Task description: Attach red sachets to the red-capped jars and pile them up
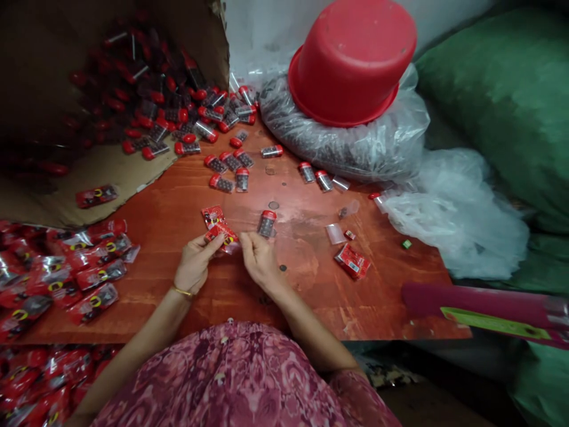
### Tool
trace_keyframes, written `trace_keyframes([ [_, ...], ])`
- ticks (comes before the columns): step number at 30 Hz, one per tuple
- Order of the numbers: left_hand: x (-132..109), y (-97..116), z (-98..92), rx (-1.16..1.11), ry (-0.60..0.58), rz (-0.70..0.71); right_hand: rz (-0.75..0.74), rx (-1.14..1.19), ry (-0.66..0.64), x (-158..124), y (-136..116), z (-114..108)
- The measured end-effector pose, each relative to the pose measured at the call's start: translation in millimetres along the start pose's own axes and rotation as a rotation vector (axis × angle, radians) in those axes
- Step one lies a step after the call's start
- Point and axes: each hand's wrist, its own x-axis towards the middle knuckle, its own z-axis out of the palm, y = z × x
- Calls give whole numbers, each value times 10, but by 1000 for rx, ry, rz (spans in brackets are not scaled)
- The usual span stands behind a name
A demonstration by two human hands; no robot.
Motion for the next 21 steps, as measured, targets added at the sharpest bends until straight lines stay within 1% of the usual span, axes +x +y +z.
trace_keyframes([
  [2,12,34,2,-21,41,7,65,-287,68,53,34,-126],
  [4,31,54,1,-41,87,-33,129,-552,139,121,61,-209],
  [5,43,59,2,-53,106,-67,139,-654,153,155,73,-227],
  [7,68,65,8,-80,127,-144,118,-791,122,215,101,-225],
  [10,97,79,7,-135,107,-239,121,-859,54,266,166,-214],
  [12,105,94,-6,-167,88,-278,126,-766,45,251,216,-262],
  [13,106,101,-16,-178,83,-287,117,-664,44,223,233,-305],
  [15,102,110,-33,-187,80,-298,101,-369,21,125,230,-416],
  [17,93,112,-38,-184,68,-304,127,-64,-24,-8,163,-528],
  [18,86,110,-34,-180,59,-305,145,49,-51,-73,108,-572],
  [19,78,106,-27,-173,46,-306,154,125,-82,-130,45,-604],
  [21,59,99,-3,-152,22,-299,139,180,-149,-203,-79,-630],
])
